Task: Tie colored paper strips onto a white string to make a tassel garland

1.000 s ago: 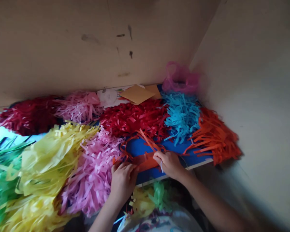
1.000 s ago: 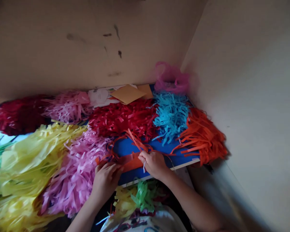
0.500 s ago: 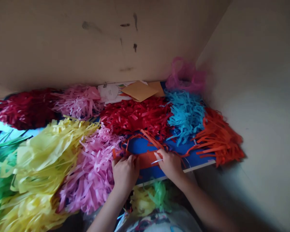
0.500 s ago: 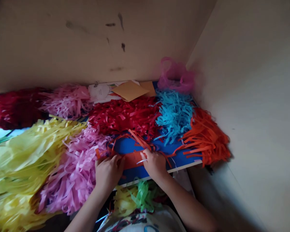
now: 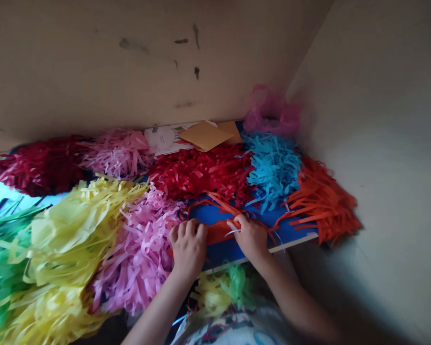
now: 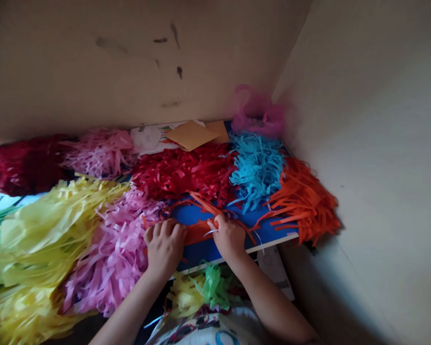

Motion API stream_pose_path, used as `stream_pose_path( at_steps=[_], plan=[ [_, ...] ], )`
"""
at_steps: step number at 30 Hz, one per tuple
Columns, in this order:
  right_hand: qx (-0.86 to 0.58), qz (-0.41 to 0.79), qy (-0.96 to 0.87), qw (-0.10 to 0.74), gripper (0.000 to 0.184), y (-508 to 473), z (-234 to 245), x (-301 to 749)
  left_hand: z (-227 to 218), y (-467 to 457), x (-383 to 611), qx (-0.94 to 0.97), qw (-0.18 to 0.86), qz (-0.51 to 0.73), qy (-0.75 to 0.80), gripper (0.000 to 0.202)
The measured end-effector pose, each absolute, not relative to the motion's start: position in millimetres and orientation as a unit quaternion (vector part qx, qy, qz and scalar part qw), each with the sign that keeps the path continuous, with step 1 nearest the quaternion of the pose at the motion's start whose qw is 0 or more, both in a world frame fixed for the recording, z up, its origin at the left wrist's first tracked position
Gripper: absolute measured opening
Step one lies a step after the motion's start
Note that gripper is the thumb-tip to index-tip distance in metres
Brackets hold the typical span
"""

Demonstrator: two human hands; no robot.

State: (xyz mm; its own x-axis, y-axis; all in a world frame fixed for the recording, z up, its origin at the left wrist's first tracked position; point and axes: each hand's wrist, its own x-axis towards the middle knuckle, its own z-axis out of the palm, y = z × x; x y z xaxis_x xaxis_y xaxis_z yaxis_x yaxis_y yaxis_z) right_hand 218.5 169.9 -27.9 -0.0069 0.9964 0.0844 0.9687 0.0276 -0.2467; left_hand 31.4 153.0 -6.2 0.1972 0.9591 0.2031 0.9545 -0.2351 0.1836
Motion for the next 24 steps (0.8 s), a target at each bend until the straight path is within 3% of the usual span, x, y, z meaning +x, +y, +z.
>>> stream_pose_path(
  at_steps=[5, 7, 12, 18, 22, 24],
  plan=[
    [-0.662, 0.026, -0.694, 0.281, 0.023, 172.5, -13.5, 246.1, -2.3, 155.0, 24.5, 0.872, 0.026, 0.148, 0.466, 0.017],
    [-0.588, 0.015, -0.747, 0.309, 0.021, 169.8, -5.8, 257.4, 2.3, 153.5, 22.9, 0.879, 0.034, 0.147, 0.453, 0.02],
    [-0.407, 0.042, -0.899, 0.158, 0.014, 170.2, -5.8, 259.8, 11.2, 146.8, 29.8, 0.861, 0.029, 0.147, 0.486, 0.02],
    [-0.455, 0.035, -0.874, 0.164, 0.011, 176.5, -0.3, 246.4, 3.7, 144.5, 41.9, 0.831, -0.021, 0.161, 0.533, 0.016],
    [-0.432, 0.025, -0.889, 0.148, 0.023, 172.2, 1.5, 236.7, -0.5, 143.1, 40.3, 0.82, -0.054, 0.194, 0.535, 0.017],
    [-0.427, 0.023, -0.893, 0.137, 0.019, 172.1, 0.8, 236.8, 1.0, 141.8, 36.2, 0.818, -0.075, 0.217, 0.527, 0.016]
  ],
)
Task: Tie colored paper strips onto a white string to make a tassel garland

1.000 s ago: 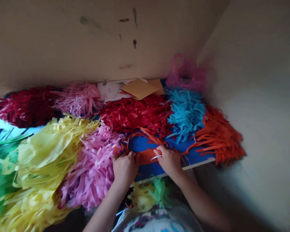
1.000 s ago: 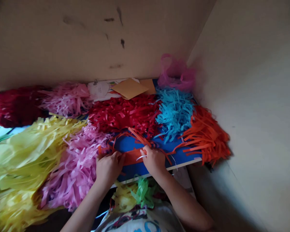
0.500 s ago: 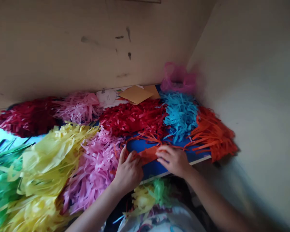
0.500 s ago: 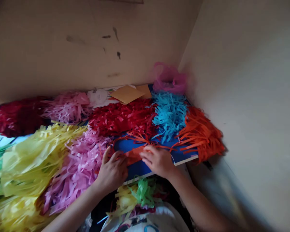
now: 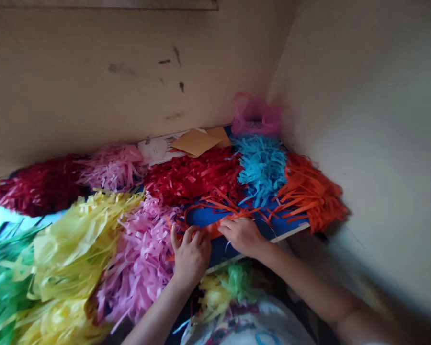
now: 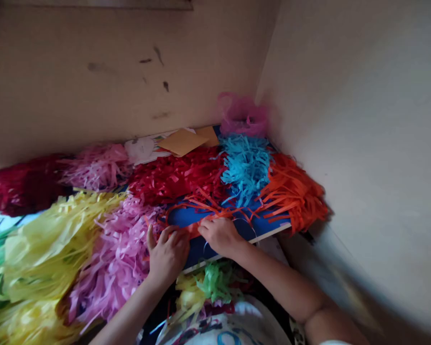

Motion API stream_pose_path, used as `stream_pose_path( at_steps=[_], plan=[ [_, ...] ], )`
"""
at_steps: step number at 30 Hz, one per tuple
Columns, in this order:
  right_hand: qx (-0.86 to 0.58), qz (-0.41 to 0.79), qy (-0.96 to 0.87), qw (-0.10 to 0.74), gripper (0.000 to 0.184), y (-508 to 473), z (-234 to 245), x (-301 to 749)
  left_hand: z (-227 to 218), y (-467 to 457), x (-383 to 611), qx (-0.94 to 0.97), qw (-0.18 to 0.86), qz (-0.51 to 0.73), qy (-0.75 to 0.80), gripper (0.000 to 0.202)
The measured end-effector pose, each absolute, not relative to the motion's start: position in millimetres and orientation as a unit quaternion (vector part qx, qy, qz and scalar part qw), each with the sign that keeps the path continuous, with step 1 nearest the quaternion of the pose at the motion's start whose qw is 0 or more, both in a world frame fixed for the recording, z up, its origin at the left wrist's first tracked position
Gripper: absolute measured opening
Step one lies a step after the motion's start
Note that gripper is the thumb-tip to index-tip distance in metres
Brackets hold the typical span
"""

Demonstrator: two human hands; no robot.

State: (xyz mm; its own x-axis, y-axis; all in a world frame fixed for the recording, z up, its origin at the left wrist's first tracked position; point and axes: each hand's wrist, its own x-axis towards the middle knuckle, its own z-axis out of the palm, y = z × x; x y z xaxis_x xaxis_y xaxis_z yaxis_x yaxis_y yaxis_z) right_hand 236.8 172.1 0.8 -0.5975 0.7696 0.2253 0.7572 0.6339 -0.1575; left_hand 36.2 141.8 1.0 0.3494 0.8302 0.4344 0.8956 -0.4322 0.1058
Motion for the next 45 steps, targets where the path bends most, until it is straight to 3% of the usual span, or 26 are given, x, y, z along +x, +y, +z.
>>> stream_pose_path(
  at_steps=[4, 7, 12, 20, 26, 37, 40, 45],
  plan=[
    [-0.502, -0.005, -0.854, 0.14, 0.026, 165.3, 12.0, 241.4, 6.3, 141.2, 29.5, -0.803, 0.12, -0.252, -0.527, 0.012],
    [-0.479, -0.017, -0.867, 0.136, 0.037, 155.5, 20.5, 234.0, 7.0, 142.0, 32.1, -0.79, 0.128, -0.25, -0.545, 0.011],
    [-0.439, -0.005, -0.876, 0.199, 0.018, 161.0, -7.2, 229.5, -2.0, 137.9, 36.2, -0.797, 0.103, -0.245, -0.543, 0.012],
    [-0.462, 0.128, -0.841, 0.25, 0.013, 179.4, -31.9, 277.9, -13.4, 141.9, 12.6, -0.814, -0.059, -0.23, -0.531, 0.018],
    [-0.541, 0.174, -0.798, 0.2, 0.015, 189.1, -21.0, 267.5, -11.0, 152.9, 20.6, -0.778, -0.054, -0.163, -0.604, 0.03],
    [-0.621, 0.143, -0.753, 0.161, 0.019, 197.3, -16.0, 249.0, -11.6, 160.8, 29.6, -0.761, -0.03, -0.082, -0.642, 0.03],
    [-0.637, 0.125, -0.743, 0.162, 0.013, 191.5, -11.2, 250.3, -8.6, 162.2, 27.8, -0.763, -0.006, -0.096, -0.639, 0.02],
    [-0.488, 0.069, -0.859, 0.14, 0.012, 183.6, -9.6, 260.0, 5.6, 166.8, 21.2, -0.872, -0.003, -0.127, -0.472, 0.021]
  ],
)
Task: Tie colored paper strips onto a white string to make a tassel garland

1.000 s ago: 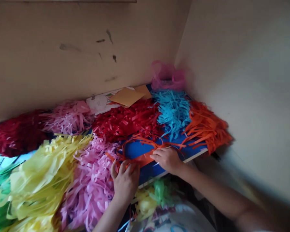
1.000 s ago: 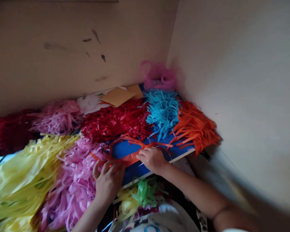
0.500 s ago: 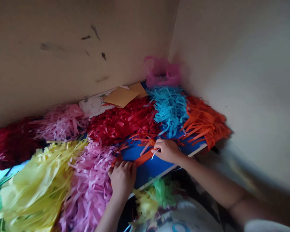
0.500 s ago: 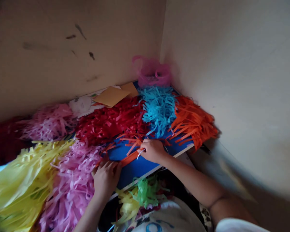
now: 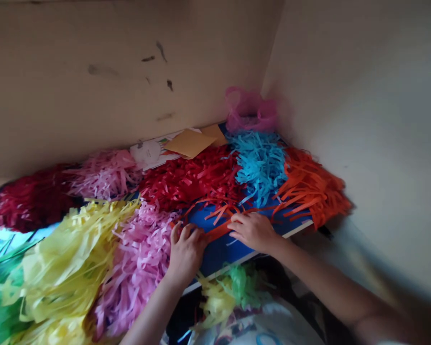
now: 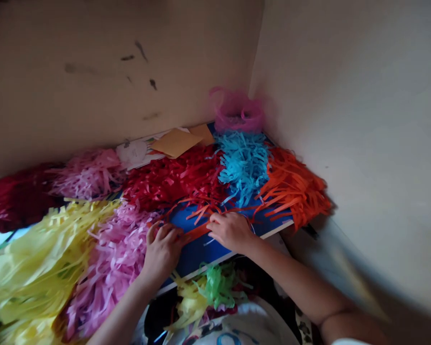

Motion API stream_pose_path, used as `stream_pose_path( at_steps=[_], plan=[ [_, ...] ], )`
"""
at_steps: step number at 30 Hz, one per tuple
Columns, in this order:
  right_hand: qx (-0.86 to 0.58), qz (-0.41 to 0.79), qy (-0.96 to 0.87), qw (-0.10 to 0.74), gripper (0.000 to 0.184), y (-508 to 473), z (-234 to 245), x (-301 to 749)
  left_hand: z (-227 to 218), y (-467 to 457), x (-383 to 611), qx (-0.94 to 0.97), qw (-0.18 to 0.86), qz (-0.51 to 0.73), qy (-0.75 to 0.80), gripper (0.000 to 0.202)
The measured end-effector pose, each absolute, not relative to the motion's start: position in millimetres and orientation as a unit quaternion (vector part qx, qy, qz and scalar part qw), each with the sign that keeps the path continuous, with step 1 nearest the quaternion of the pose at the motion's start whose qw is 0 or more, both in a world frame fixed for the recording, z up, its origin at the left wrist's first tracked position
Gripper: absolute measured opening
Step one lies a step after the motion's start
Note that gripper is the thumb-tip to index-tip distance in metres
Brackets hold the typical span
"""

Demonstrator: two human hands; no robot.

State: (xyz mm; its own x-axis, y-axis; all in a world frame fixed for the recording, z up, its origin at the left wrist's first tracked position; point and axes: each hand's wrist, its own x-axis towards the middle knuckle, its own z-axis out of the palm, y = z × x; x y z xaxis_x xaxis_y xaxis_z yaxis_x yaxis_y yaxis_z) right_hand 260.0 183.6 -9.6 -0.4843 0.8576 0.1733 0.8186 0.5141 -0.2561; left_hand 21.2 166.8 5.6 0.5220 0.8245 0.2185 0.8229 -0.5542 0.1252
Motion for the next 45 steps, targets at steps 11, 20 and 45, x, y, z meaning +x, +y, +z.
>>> stream_pose_path(
  at_steps=[11, 20, 45],
  plan=[
    [-0.431, 0.063, -0.889, 0.144, 0.015, 189.3, -12.3, 248.8, -5.6, 157.3, 35.5, 0.855, -0.041, 0.177, 0.485, 0.017],
    [-0.488, 0.138, -0.842, 0.183, 0.011, 202.5, -26.4, 272.3, -23.3, 162.5, 5.3, 0.809, 0.075, 0.232, 0.534, 0.022],
    [-0.357, 0.004, -0.926, 0.124, 0.011, 206.0, -4.9, 264.2, 1.5, 168.6, 37.5, 0.863, -0.051, 0.177, 0.47, 0.018]
  ],
)
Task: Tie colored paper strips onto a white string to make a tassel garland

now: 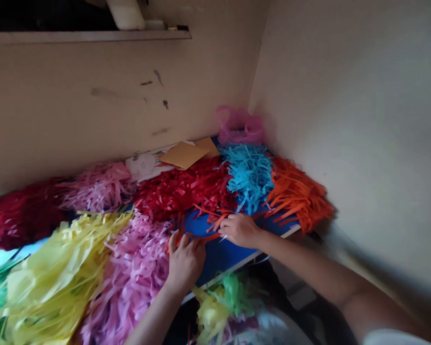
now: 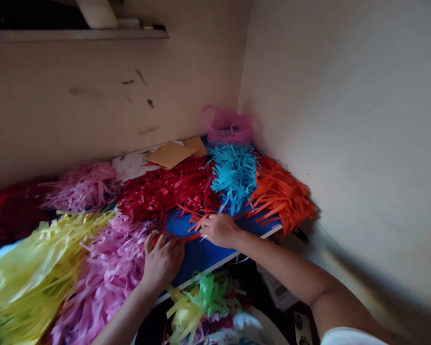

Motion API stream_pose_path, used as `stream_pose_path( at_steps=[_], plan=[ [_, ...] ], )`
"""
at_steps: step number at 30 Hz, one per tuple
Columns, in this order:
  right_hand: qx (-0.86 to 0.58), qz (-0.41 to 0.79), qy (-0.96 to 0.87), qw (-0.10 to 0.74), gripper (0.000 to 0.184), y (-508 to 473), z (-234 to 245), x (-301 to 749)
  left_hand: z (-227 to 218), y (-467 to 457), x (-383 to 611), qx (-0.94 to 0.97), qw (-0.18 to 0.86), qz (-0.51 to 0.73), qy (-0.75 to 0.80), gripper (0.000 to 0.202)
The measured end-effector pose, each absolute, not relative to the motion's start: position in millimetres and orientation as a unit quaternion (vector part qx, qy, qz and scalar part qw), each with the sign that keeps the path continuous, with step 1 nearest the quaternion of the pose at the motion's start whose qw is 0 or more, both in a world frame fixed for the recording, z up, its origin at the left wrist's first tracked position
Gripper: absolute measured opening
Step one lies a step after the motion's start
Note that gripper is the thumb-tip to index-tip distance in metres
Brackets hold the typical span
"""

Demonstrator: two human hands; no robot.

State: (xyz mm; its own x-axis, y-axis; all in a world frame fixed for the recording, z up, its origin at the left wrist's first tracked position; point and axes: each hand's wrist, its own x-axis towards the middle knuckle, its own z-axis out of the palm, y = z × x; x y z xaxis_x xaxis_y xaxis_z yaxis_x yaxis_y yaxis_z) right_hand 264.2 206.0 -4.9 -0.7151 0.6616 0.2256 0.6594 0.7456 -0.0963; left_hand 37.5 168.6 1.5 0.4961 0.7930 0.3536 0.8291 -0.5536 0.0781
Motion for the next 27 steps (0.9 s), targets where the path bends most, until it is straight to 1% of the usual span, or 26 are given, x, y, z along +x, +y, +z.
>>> stream_pose_path(
  at_steps=[3, 6, 8, 11, 15, 17, 19, 22, 24, 27],
  plan=[
    [-0.343, -0.006, -0.933, 0.108, 0.015, 202.2, -2.3, 263.3, 0.5, 171.8, 35.2, -0.868, 0.024, -0.174, -0.465, 0.018],
    [-0.329, -0.007, -0.94, 0.094, 0.021, 201.7, -4.9, 257.9, -0.4, 173.5, 33.4, -0.867, 0.014, -0.181, -0.464, 0.018],
    [-0.326, 0.0, -0.94, 0.097, 0.022, 205.6, -7.8, 254.9, -0.5, 174.0, 33.2, -0.865, 0.014, -0.184, -0.466, 0.017],
    [-0.337, 0.008, -0.936, 0.105, 0.019, 214.1, -8.6, 253.9, -0.3, 174.5, 33.9, -0.864, 0.026, -0.186, -0.466, 0.018],
    [-0.362, 0.016, -0.925, 0.117, 0.009, 212.9, -2.9, 248.3, -1.3, 174.5, 35.9, -0.858, 0.042, -0.193, -0.474, 0.021],
    [-0.369, 0.014, -0.921, 0.128, 0.012, 205.0, -1.9, 240.6, -2.6, 173.4, 37.3, -0.855, 0.046, -0.199, -0.478, 0.021],
    [-0.372, 0.013, -0.918, 0.139, 0.01, 196.6, -4.4, 233.8, -4.3, 171.1, 37.7, -0.854, 0.05, -0.204, -0.476, 0.021],
    [-0.389, 0.024, -0.908, 0.151, 0.017, 189.8, -12.7, 236.4, -8.1, 166.1, 32.7, -0.861, 0.051, -0.199, -0.465, 0.02],
    [-0.413, 0.038, -0.895, 0.162, 0.017, 189.5, -18.6, 247.5, -12.3, 163.9, 25.4, -0.86, 0.028, -0.197, -0.47, 0.02],
    [-0.445, 0.071, -0.874, 0.181, 0.013, 192.2, -24.8, 265.6, -20.4, 164.4, 14.8, -0.838, -0.021, -0.209, -0.503, 0.019]
  ],
)
